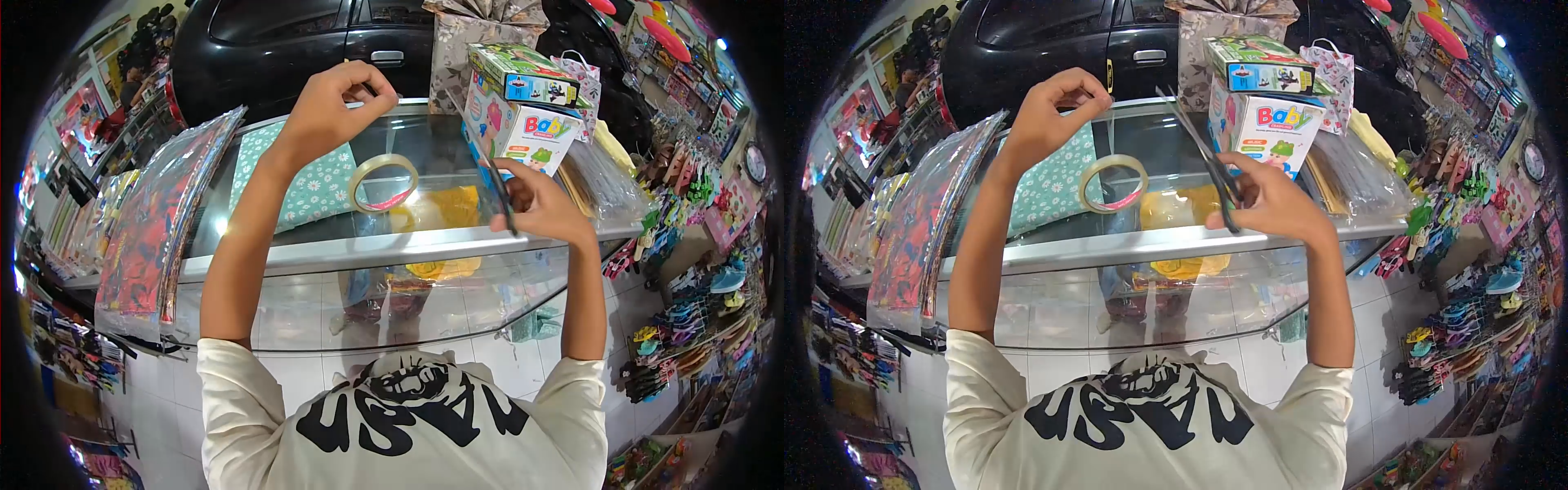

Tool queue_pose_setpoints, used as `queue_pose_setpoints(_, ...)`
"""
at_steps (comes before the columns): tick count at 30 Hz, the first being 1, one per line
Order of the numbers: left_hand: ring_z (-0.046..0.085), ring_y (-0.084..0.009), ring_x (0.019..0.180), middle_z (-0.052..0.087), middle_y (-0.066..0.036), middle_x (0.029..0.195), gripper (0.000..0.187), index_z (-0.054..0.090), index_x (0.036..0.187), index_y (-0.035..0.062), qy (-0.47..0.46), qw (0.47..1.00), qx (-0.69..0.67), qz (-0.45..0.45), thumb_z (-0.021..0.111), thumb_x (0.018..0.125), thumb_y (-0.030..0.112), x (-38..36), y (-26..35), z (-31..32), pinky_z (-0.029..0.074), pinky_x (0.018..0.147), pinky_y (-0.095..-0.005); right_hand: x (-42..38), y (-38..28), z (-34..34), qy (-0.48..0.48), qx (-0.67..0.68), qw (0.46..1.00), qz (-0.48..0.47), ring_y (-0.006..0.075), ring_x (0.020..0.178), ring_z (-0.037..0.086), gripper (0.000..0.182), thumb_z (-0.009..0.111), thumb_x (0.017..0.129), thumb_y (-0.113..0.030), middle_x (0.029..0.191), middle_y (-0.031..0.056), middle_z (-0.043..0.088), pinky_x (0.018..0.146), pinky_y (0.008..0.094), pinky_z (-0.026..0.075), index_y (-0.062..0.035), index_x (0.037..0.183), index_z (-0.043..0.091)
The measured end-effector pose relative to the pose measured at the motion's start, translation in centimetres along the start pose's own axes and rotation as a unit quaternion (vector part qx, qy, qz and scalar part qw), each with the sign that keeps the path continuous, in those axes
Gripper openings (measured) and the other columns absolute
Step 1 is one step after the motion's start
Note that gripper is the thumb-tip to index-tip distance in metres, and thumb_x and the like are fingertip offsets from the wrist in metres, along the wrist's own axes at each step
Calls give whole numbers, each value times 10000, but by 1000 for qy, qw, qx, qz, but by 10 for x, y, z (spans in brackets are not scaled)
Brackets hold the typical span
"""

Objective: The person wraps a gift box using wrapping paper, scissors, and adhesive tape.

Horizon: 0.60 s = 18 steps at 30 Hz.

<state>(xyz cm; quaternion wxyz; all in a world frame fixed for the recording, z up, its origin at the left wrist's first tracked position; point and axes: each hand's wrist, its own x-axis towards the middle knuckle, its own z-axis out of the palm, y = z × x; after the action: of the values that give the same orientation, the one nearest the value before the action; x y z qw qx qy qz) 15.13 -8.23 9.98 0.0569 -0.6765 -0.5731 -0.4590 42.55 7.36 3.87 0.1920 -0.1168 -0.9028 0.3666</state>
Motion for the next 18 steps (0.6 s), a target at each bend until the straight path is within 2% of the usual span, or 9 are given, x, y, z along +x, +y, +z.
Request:
queue_pose_setpoints(1,604,-82,823,639,-12,867,109,655,871,23,-3,1000,4,1,679,878,129,0,0,0,490,802,-247,-3,-1,-6,-31,26,999,28,75,626,467,825,842,699,-395,741,-5,534,554,237,351,-100,1386,492)
queue_pose_setpoints(4,610,-85,826,644,-16,871,98,659,872,28,-10,1000,13,9,678,872,124,3,2,1,493,818,-253,-7,-17,-16,-80,-124,988,41,105,625,473,882,849,659,-473,732,10,528,542,264,357,-80,1371,507)
queue_pose_setpoints(8,618,-92,845,652,-14,886,75,665,880,37,-23,999,14,20,675,867,110,7,7,5,493,837,-257,-1,-38,-12,-116,-157,980,43,128,586,464,908,840,644,-522,639,17,499,528,283,360,-41,1345,519)
queue_pose_setpoints(9,618,-94,847,652,-12,888,75,664,883,37,-26,999,16,26,674,869,111,8,7,6,493,838,-255,2,-41,-12,-115,-170,978,40,137,542,437,882,841,651,-488,572,18,458,512,284,337,-41,1343,527)
queue_pose_setpoints(13,613,-101,845,649,-9,900,83,664,900,39,-39,997,-2,62,671,882,119,12,8,13,490,839,-255,16,-51,-22,-141,-222,965,9,133,490,374,806,832,676,-410,524,7,398,490,298,290,-81,1354,545)
queue_pose_setpoints(18,602,-112,852,646,-16,914,98,667,912,42,-49,996,-12,74,672,890,137,12,17,17,485,845,-271,25,-44,-28,-156,-212,964,29,111,505,368,759,837,692,-359,543,0,407,493,291,289,-79,1340,559)
